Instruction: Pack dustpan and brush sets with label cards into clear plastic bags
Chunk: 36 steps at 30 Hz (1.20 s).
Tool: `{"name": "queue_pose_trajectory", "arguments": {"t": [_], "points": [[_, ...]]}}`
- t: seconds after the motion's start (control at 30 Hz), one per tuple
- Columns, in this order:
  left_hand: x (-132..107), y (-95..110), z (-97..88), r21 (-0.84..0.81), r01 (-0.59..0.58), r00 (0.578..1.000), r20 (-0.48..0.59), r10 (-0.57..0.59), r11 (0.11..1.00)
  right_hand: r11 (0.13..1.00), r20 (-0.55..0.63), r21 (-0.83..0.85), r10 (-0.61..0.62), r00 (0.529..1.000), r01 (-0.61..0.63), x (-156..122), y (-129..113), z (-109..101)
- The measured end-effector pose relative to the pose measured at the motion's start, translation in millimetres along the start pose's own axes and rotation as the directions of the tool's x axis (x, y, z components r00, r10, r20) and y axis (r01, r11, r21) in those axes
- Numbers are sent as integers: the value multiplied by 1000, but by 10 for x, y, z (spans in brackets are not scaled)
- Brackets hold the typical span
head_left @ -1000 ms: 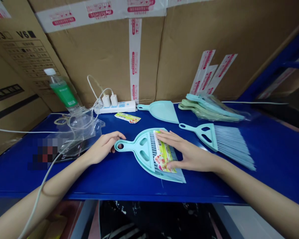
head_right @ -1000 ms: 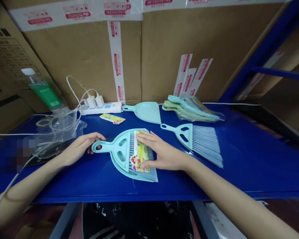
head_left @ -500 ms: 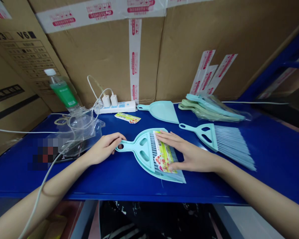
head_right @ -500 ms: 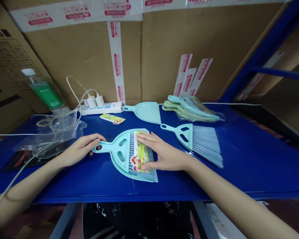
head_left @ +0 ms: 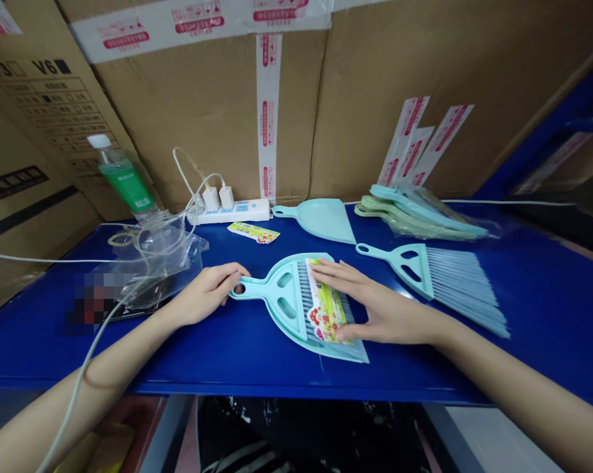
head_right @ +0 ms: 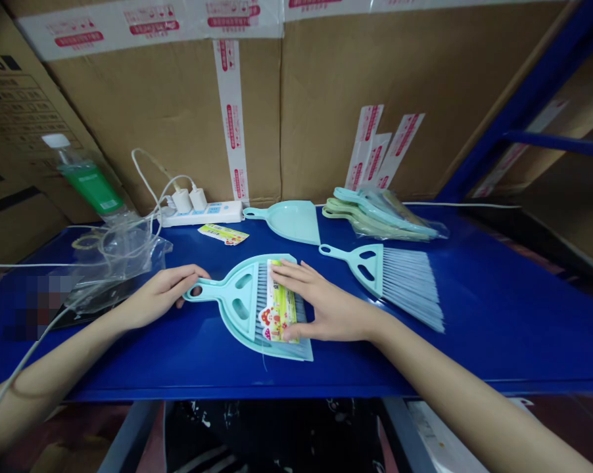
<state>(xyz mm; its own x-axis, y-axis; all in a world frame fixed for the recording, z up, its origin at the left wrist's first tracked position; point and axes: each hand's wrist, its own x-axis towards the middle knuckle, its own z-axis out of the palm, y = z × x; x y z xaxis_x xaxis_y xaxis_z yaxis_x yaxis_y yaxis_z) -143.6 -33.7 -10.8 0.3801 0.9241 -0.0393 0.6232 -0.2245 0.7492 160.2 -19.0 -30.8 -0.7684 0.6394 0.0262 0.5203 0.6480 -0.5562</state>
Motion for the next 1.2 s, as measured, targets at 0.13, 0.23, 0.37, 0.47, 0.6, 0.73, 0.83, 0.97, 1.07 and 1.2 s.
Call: {"name": "queue_pose_trajectory", "arguments": {"t": [0.13,0.23,0.37,0.47,0.6,0.73,0.83,0.97,1.07,1.2], "points": [[3,-4,3,3,-5,1000,-3,5,1000,1000,-9,-5,1,1000,-1,-14,-3,5],[10,-9,1,4,-9,1000,3,9,1000,1000,21,1,-9,1000,9,-26,17,15],[9,-8,-6,7,-10,1000,1,10,1000,999,53,15,-34,998,33,-34,36,12],[7,-6,-8,8,-10,1000,2,10,1000,999,67,28,-35,997,33,-29,27,-11],[9,-11,-3,3,-5,1000,-4,5,1000,999,78,36,-19,997,16,-21,8,-42],[6,-13,1,-1,-6,1000,-1,6,1000,1000,78,24,-19,997,17,-21,12,-56],[2,-10,0,2,-6,1000,1,6,1000,1000,85,11,-15,996,14,-24,27,-72],[3,-16,1,5,-13,1000,-1,13,1000,1000,91,-1,6,996,-6,-27,56,-108],[5,-20,0,3,-13,1000,-1,13,1000,1000,101,2,12,995,-12,-24,72,-120],[6,-11,-3,3,-10,1000,5,10,1000,1000,113,6,11,993,-12,-12,58,-116]]}}
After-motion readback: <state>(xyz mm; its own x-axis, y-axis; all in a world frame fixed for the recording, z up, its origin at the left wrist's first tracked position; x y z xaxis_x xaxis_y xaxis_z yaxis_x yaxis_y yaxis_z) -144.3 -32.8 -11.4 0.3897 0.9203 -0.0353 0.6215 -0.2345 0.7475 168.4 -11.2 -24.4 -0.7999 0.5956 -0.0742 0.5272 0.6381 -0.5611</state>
